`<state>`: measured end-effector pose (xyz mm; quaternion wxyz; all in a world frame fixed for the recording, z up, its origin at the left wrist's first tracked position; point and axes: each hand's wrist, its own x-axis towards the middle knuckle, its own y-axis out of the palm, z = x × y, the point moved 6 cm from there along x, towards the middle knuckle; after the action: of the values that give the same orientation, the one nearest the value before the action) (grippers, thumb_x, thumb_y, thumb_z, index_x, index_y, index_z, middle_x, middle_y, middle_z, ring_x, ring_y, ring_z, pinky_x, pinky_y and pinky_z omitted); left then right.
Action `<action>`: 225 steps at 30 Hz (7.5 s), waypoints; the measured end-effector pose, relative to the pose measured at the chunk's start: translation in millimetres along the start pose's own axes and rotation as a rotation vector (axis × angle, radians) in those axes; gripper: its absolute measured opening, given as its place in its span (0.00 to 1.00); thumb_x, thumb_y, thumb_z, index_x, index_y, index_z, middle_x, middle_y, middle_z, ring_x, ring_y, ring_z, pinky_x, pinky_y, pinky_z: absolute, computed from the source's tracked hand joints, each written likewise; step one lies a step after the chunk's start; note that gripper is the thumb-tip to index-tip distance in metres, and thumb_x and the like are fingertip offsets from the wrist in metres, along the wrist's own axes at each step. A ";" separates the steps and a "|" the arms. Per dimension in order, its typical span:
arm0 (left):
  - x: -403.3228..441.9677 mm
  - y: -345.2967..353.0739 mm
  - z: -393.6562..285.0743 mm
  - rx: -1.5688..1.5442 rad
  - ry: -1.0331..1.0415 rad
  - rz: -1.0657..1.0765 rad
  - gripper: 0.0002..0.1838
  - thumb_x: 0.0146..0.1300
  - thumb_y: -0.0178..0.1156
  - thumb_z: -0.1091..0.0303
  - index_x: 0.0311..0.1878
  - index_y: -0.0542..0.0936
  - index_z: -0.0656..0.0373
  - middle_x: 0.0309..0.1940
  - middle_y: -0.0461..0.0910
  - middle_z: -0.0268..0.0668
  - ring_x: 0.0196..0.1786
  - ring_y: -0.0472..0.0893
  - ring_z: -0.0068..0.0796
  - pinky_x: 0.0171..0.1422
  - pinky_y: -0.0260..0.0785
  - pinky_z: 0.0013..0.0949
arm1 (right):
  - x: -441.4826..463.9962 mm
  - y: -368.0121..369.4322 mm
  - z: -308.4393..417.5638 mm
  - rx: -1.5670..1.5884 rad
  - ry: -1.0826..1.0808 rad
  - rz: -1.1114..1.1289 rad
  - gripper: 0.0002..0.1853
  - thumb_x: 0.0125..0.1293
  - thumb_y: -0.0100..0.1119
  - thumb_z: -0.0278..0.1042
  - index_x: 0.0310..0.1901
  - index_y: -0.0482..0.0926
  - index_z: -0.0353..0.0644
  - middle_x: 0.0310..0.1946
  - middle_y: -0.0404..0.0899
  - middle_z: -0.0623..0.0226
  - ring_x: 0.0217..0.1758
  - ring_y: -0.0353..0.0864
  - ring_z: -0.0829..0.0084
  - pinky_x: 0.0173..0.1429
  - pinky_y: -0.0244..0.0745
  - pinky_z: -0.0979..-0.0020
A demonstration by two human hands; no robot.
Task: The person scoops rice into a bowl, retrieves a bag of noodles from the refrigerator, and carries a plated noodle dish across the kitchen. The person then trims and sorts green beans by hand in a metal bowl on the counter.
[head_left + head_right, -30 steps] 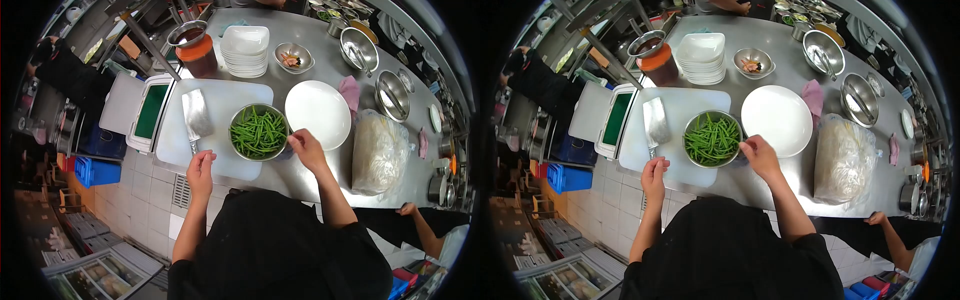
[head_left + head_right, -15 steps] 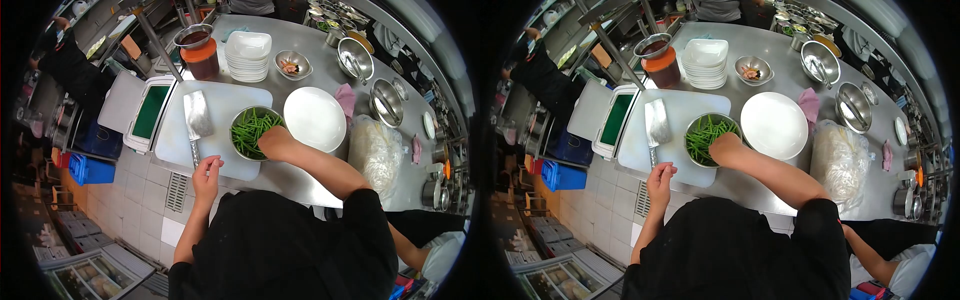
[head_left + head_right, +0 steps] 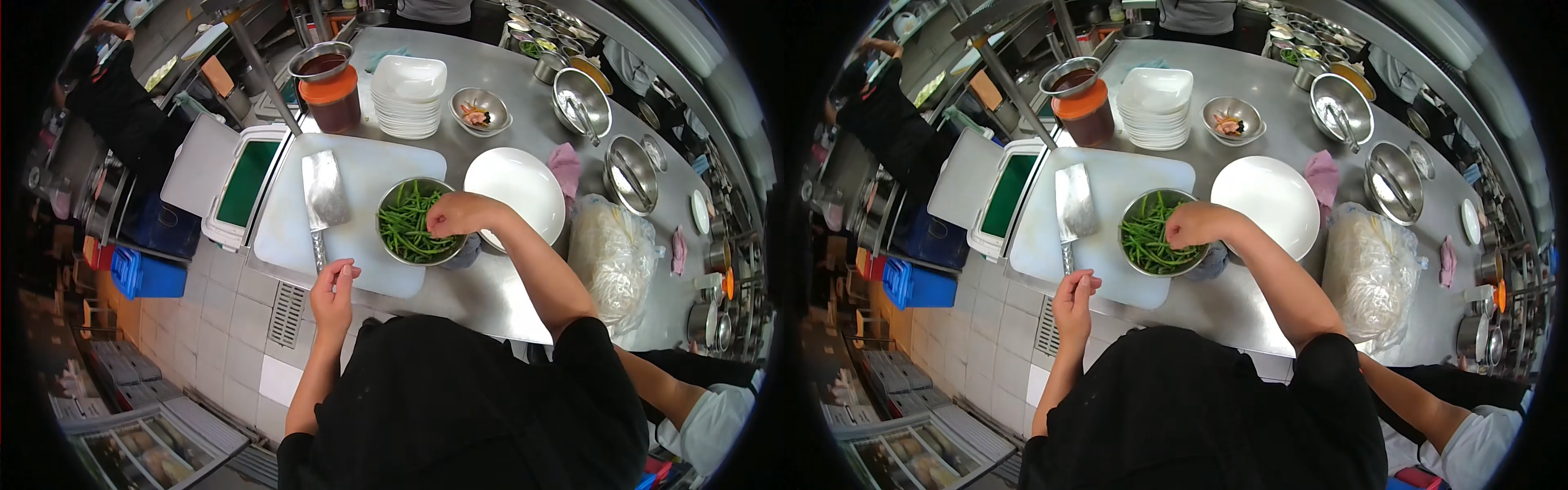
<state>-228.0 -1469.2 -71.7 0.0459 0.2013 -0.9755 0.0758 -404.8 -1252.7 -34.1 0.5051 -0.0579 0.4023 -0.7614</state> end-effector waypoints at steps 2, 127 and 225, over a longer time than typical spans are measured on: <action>3.1 7.3 -6.2 -0.043 -0.015 0.041 0.11 0.71 0.56 0.68 0.49 0.80 0.64 0.36 0.84 0.37 0.40 0.82 0.23 0.46 0.72 0.26 | -3.7 -0.2 -6.5 0.161 -0.001 0.008 0.14 0.54 0.64 0.42 0.36 0.85 0.40 0.28 0.83 0.65 0.32 0.80 0.69 0.37 0.74 0.67; 66.2 35.8 -37.7 -0.018 -0.281 0.261 0.10 0.64 0.65 0.64 0.40 0.80 0.60 0.27 0.74 0.23 0.29 0.69 0.13 0.33 0.62 0.21 | -44.1 23.8 12.5 0.623 -0.161 -0.046 0.11 0.69 0.54 0.33 0.44 0.82 0.36 0.41 0.82 0.68 0.46 0.79 0.76 0.53 0.73 0.74; 64.9 124.1 -86.7 0.725 0.437 0.562 0.11 0.67 0.59 0.60 0.46 0.83 0.54 0.34 0.80 0.37 0.37 0.80 0.44 0.41 0.73 0.42 | -51.4 -5.9 -16.8 0.361 0.057 -0.852 0.09 0.62 0.56 0.33 0.39 0.82 0.39 0.29 0.82 0.60 0.29 0.81 0.66 0.35 0.75 0.67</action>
<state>-331.9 -1367.2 5.3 0.1540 -0.0867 -0.8706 0.4592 -392.5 -1200.5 -25.0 0.1380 -0.1081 0.2174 -0.9602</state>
